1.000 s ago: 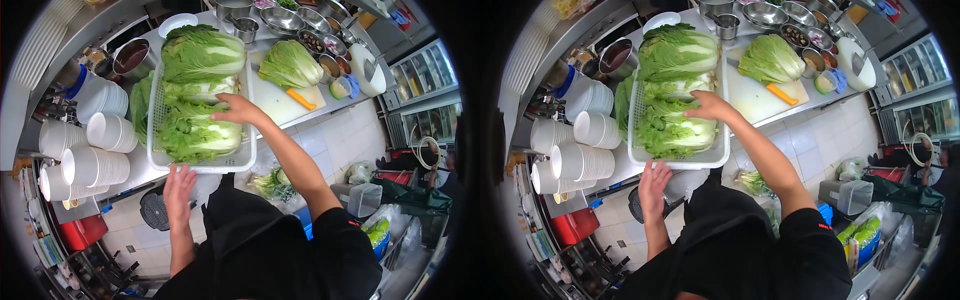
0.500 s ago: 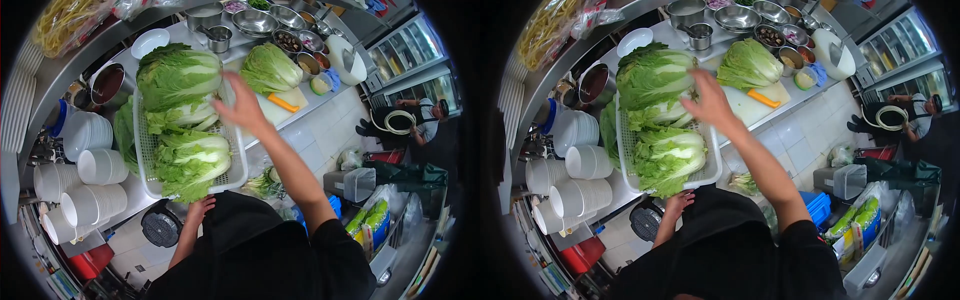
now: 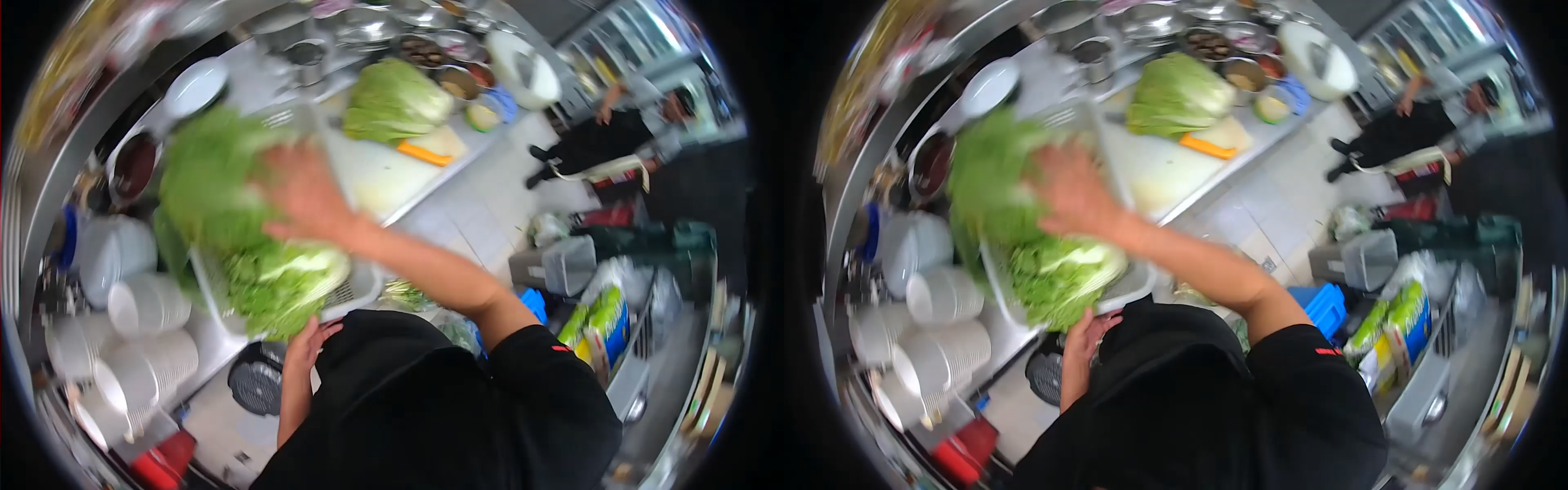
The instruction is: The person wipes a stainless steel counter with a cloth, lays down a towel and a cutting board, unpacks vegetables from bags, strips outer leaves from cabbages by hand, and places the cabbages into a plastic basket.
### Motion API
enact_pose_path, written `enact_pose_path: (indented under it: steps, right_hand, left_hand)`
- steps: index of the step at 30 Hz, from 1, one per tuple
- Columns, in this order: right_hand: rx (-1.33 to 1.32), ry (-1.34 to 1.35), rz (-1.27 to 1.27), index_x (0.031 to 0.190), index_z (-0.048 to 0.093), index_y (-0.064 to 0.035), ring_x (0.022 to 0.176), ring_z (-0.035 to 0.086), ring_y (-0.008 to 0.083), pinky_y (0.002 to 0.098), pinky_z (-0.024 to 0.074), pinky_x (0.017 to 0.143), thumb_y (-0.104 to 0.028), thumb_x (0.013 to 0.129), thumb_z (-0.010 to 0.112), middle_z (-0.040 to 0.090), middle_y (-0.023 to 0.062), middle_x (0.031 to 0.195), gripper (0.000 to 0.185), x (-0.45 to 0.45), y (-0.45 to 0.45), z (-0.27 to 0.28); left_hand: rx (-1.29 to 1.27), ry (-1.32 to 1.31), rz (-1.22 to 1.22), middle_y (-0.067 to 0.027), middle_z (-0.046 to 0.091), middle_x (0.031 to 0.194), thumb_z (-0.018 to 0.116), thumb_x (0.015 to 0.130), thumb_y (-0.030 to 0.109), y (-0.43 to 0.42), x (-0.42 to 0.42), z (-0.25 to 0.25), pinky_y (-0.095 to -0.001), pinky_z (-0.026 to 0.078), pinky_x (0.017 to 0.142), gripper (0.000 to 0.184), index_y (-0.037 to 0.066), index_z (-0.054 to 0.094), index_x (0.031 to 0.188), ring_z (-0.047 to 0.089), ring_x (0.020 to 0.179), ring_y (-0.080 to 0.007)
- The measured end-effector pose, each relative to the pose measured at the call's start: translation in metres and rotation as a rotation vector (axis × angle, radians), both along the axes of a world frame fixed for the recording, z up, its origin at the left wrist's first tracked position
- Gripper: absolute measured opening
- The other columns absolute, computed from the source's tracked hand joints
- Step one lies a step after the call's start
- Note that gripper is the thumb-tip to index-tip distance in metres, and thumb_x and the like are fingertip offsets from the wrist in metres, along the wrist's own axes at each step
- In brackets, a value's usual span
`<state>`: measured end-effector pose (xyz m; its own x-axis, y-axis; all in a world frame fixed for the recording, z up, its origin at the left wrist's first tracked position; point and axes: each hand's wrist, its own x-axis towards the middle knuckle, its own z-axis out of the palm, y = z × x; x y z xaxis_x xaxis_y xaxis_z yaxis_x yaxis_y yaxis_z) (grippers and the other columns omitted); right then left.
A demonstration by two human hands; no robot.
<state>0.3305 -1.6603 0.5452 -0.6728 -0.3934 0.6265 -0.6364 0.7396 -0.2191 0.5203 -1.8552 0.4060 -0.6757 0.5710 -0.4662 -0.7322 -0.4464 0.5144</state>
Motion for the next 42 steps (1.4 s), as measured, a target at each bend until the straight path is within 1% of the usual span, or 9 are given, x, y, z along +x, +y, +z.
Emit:
enact_pose_path:
  steps: [2, 7, 11, 13, 15, 17, 23, 28, 42]
  right_hand:
    - [-0.066, 0.024, 0.02, 0.104, 0.06, -0.0142, 0.113, 0.044, 0.0319, 0.0599, 0.0323, 0.094, -0.018, 0.062, 0.071, 0.05, 0.0116, 0.115, 0.044, 0.047, -0.012, -0.021]
    - [-0.216, -0.048, 0.13, 0.103, 0.059, -0.0086, 0.114, 0.043, 0.0351, 0.0553, 0.0334, 0.093, -0.015, 0.062, 0.07, 0.048, 0.0161, 0.116, 0.043, 0.079, -0.003, 0.003]
    - [-0.345, 0.001, 0.048, 0.111, 0.057, -0.0077, 0.114, 0.043, 0.0341, 0.0514, 0.0337, 0.096, -0.013, 0.068, 0.068, 0.045, 0.0163, 0.12, 0.045, 0.097, 0.029, 0.012]
    - [-0.405, -0.125, -0.145, 0.115, 0.053, -0.0057, 0.115, 0.042, 0.0356, 0.0475, 0.0352, 0.097, -0.013, 0.068, 0.068, 0.044, 0.0172, 0.122, 0.05, 0.108, 0.048, -0.01]
    - [-0.368, -0.173, -0.308, 0.125, 0.045, -0.0049, 0.117, 0.042, 0.0366, 0.0429, 0.0361, 0.098, -0.013, 0.072, 0.066, 0.042, 0.0195, 0.125, 0.057, 0.121, 0.054, -0.041]
    - [-0.776, -0.569, -0.435, 0.137, 0.031, -0.005, 0.12, 0.042, 0.0376, 0.0401, 0.0367, 0.1, -0.015, 0.077, 0.062, 0.04, 0.0237, 0.13, 0.068, 0.134, 0.045, -0.066]
    - [-0.963, -0.973, -0.418, 0.144, 0.017, -0.0081, 0.114, 0.05, 0.0364, 0.038, 0.0402, 0.096, -0.011, 0.075, 0.059, 0.047, 0.0275, 0.127, 0.081, 0.133, 0.04, -0.108]
    - [-0.832, -1.07, -0.293, 0.125, 0.047, -0.0008, 0.107, 0.057, 0.0303, 0.0357, 0.0448, 0.088, 0.0, 0.069, 0.052, 0.059, 0.0218, 0.113, 0.057, 0.147, 0.047, -0.105]
    - [-0.857, -1.094, -0.173, 0.111, 0.05, 0.0043, 0.091, 0.059, 0.0302, 0.0385, 0.0466, 0.081, -0.002, 0.065, 0.055, 0.061, 0.0194, 0.092, 0.048, 0.298, 0.053, -0.025]
  left_hand:
    - [0.006, -0.02, -0.075, -0.0182, 0.049, 0.126, 0.054, 0.092, 0.031, 0.006, -0.004, -0.001, -0.0483, 0.044, 0.094, 0.053, 0.001, 0.037, 0.132, 0.048, 0.117, -0.0351]
    - [-0.068, -0.014, -0.076, -0.017, 0.051, 0.125, 0.057, 0.091, 0.025, -0.006, 0.001, 0.001, -0.045, 0.045, 0.093, 0.052, -0.001, 0.038, 0.132, 0.051, 0.114, -0.0332]
    - [-0.434, 0.093, -0.408, -0.0137, 0.052, 0.122, 0.059, 0.09, 0.022, -0.045, 0.007, 0.014, -0.0389, 0.046, 0.093, 0.055, -0.001, 0.037, 0.134, 0.051, 0.114, -0.0283]
    - [-0.415, 0.075, -0.398, -0.0128, 0.051, 0.126, 0.057, 0.091, 0.027, -0.114, 0.016, -0.071, -0.0391, 0.045, 0.094, 0.057, 0.001, 0.035, 0.137, 0.051, 0.115, -0.0268]
    - [-0.54, 0.004, -0.422, -0.0128, 0.051, 0.126, 0.057, 0.091, 0.027, -0.128, -0.003, -0.082, -0.0392, 0.044, 0.094, 0.057, 0.001, 0.035, 0.137, 0.051, 0.115, -0.0269]
    - [-0.619, -0.052, -0.454, -0.0128, 0.051, 0.126, 0.057, 0.091, 0.027, -0.128, -0.014, -0.093, -0.0393, 0.044, 0.094, 0.057, 0.002, 0.035, 0.137, 0.05, 0.115, -0.0269]
    - [-0.657, -0.111, -0.573, -0.0128, 0.051, 0.127, 0.056, 0.091, 0.028, -0.082, -0.026, -0.117, -0.0397, 0.044, 0.095, 0.057, 0.002, 0.035, 0.137, 0.05, 0.115, -0.0271]
    - [-0.644, -0.117, -0.641, -0.0127, 0.05, 0.127, 0.056, 0.091, 0.029, -0.046, -0.02, -0.132, -0.0401, 0.043, 0.095, 0.057, 0.003, 0.035, 0.137, 0.05, 0.116, -0.0272]
    - [-0.588, -0.222, -0.45, -0.0127, 0.049, 0.129, 0.056, 0.091, 0.031, -0.057, 0.085, -0.164, -0.041, 0.042, 0.097, 0.058, 0.004, 0.035, 0.138, 0.049, 0.117, -0.0275]
